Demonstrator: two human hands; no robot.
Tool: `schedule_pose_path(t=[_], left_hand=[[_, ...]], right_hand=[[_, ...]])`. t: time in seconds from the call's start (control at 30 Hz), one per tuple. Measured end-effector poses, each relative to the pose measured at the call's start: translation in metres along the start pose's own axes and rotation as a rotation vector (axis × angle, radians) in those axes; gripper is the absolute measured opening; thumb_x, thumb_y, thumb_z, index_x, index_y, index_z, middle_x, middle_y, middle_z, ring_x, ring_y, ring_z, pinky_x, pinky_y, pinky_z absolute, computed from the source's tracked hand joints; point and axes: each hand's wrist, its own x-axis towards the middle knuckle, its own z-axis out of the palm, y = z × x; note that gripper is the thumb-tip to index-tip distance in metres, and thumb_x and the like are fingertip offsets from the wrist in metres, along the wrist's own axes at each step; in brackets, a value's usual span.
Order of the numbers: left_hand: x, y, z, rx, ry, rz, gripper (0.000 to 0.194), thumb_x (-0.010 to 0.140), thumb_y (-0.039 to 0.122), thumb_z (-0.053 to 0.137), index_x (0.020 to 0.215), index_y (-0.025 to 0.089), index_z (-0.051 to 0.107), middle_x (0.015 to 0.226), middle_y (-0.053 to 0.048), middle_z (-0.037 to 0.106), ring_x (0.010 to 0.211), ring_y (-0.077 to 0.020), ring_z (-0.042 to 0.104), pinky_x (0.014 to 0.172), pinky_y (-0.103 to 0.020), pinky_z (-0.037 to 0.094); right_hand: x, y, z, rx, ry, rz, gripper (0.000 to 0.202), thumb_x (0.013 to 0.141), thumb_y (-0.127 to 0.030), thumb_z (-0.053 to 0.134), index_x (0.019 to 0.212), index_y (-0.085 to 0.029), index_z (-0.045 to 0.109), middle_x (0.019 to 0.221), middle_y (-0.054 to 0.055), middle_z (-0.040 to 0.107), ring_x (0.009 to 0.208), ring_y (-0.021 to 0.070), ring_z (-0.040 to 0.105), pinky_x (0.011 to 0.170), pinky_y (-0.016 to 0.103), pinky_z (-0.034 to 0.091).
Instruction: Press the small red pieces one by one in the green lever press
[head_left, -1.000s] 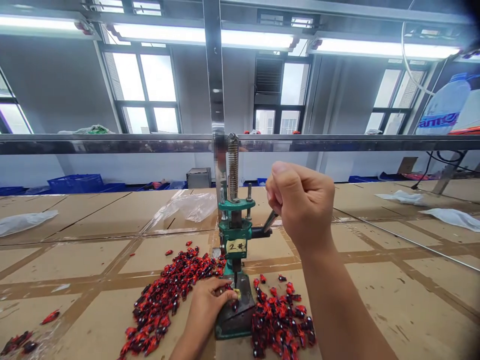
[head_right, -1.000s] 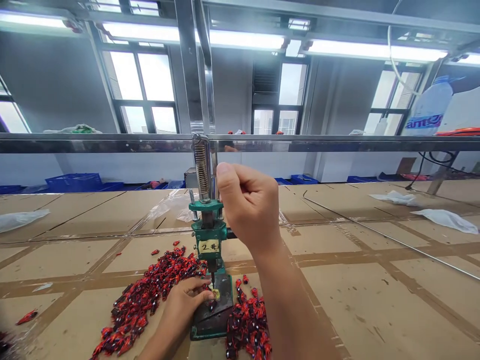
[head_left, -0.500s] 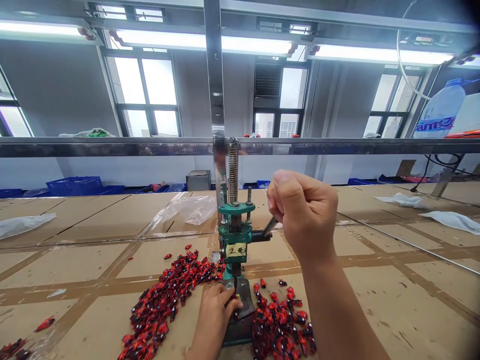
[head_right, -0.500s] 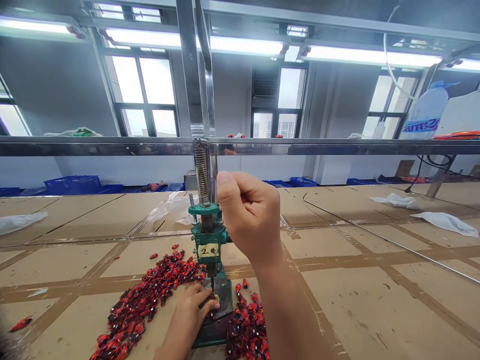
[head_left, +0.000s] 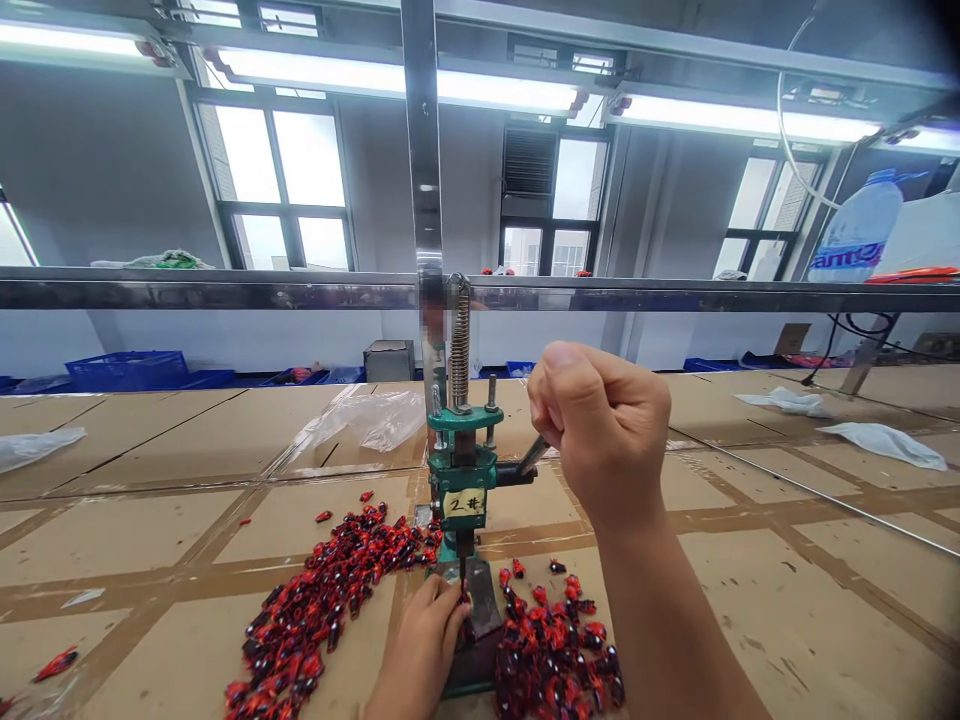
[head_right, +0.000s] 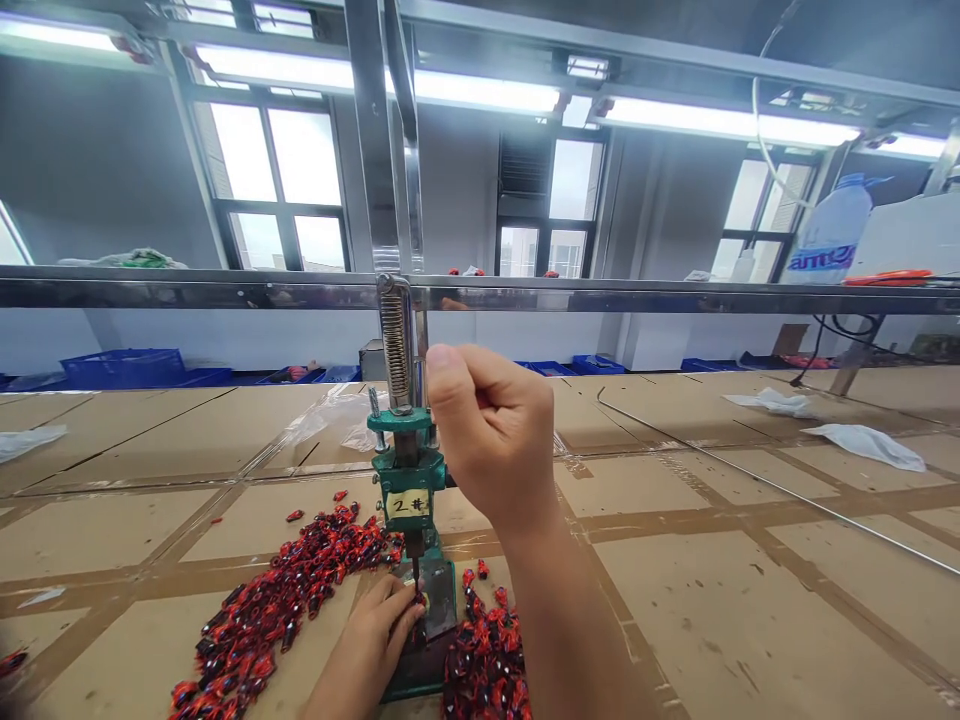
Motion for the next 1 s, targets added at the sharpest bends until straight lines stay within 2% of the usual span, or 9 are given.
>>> schedule_pose_path(t=[0.23, 0.4, 0.6, 0.73, 0.9, 1.0], left_hand=[[0.005, -0.004, -0.01, -0.004, -0.047, 0.034, 0.019, 0.097, 0.029, 0.057, 0.099, 0.026, 0.076, 0.098, -0.005, 0.072, 0.092, -0.0218, 0.07, 0.084, -0.032, 0.056], [0.006, 0.001, -0.019, -0.044, -0.085, 0.025, 0.02, 0.097, 0.029, 0.056, 0.1, 0.025, 0.076, 0.097, -0.005, 0.072, 0.092, -0.0216, 0.07, 0.083, -0.032, 0.056], [0.003, 0.007, -0.033, -0.047, 0.002, 0.04, 0.022, 0.096, 0.031, 0.058, 0.107, 0.03, 0.077, 0.105, -0.005, 0.073, 0.098, -0.0217, 0.071, 0.087, -0.032, 0.058], [0.003, -0.001, -0.026, -0.05, 0.038, 0.127, 0.023, 0.098, 0.034, 0.057, 0.104, 0.029, 0.078, 0.098, -0.004, 0.075, 0.091, -0.0205, 0.073, 0.081, -0.03, 0.06], [0.005, -0.013, -0.008, -0.056, 0.228, 0.205, 0.037, 0.098, 0.052, 0.054, 0.101, 0.023, 0.078, 0.095, -0.007, 0.078, 0.088, -0.0218, 0.075, 0.079, -0.032, 0.062], [0.004, -0.015, -0.003, -0.07, 0.265, 0.196, 0.042, 0.096, 0.057, 0.054, 0.097, 0.024, 0.079, 0.092, -0.006, 0.078, 0.085, -0.0214, 0.076, 0.076, -0.032, 0.063]], right_hand=[[-0.001, 0.001, -0.001, -0.006, 0.007, 0.018, 0.05, 0.101, -0.033, 0.055, 0.057, -0.018, 0.036, 0.056, -0.002, 0.039, 0.049, 0.0066, 0.034, 0.044, 0.026, 0.023], [-0.001, 0.0, -0.001, 0.001, 0.005, -0.007, 0.05, 0.101, -0.031, 0.054, 0.056, -0.017, 0.037, 0.056, -0.003, 0.038, 0.05, 0.0065, 0.035, 0.046, 0.026, 0.024], [-0.001, 0.002, 0.001, 0.003, 0.013, -0.01, 0.05, 0.101, -0.03, 0.055, 0.056, -0.017, 0.036, 0.057, -0.003, 0.037, 0.05, 0.0062, 0.034, 0.047, 0.028, 0.022], [0.0, 0.002, 0.002, 0.006, 0.027, -0.014, 0.05, 0.1, -0.029, 0.055, 0.055, -0.017, 0.036, 0.057, -0.003, 0.036, 0.051, 0.0064, 0.034, 0.047, 0.028, 0.021], [-0.001, 0.001, 0.001, 0.008, 0.026, -0.014, 0.05, 0.1, -0.03, 0.055, 0.055, -0.017, 0.037, 0.056, -0.003, 0.037, 0.05, 0.0067, 0.034, 0.046, 0.028, 0.021], [-0.003, 0.001, 0.0, 0.012, 0.019, -0.011, 0.05, 0.099, -0.032, 0.056, 0.055, -0.018, 0.037, 0.057, -0.003, 0.038, 0.051, 0.0068, 0.035, 0.046, 0.028, 0.022]])
